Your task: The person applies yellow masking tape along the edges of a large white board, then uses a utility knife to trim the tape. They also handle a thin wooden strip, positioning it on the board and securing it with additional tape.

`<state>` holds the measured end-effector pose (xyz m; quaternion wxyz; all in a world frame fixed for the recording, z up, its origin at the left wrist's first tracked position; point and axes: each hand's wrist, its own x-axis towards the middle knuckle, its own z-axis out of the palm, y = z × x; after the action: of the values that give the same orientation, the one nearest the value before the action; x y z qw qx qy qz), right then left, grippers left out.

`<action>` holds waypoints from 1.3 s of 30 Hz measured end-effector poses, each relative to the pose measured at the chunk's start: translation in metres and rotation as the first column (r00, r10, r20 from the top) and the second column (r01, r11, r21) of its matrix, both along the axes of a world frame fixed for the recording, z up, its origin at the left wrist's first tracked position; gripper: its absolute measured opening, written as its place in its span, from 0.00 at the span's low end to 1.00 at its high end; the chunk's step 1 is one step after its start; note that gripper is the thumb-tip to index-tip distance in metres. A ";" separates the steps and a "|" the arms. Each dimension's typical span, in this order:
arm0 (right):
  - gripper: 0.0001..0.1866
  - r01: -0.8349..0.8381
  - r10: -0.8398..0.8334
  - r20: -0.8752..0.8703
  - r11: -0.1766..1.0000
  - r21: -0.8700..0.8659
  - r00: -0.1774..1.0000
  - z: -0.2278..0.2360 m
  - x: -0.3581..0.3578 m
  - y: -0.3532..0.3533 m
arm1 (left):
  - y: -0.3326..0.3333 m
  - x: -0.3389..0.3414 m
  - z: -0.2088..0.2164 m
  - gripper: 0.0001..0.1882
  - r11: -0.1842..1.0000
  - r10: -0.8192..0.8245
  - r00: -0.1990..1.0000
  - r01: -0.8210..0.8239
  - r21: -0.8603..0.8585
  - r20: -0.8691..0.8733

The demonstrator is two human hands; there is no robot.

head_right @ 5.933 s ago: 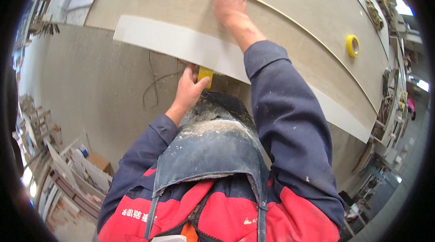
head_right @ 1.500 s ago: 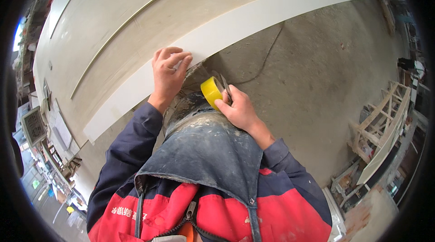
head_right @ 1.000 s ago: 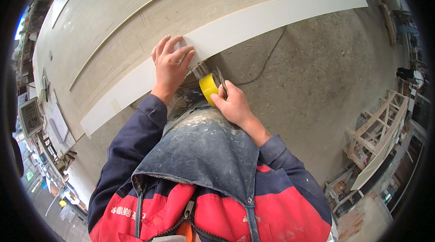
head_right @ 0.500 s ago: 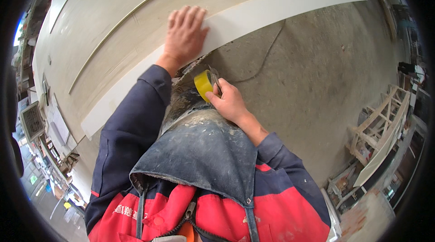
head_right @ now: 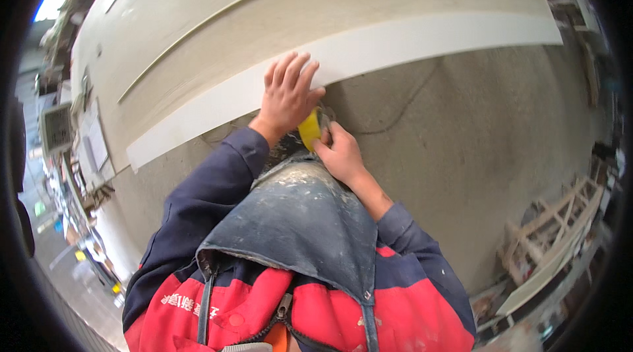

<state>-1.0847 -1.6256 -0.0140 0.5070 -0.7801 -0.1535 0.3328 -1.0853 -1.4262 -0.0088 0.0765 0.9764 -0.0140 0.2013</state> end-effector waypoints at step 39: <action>0.11 -0.659 0.797 0.586 0.521 -0.543 0.147 0.075 0.150 0.027 | -0.082 -0.050 -0.015 0.12 -0.631 0.326 0.770 -0.255 -0.733 -0.549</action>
<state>-0.9350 -1.5990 0.0610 0.0924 -0.6995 -0.6891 0.1650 -1.1357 -1.5084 -0.0243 0.7817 0.3557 0.4915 0.1447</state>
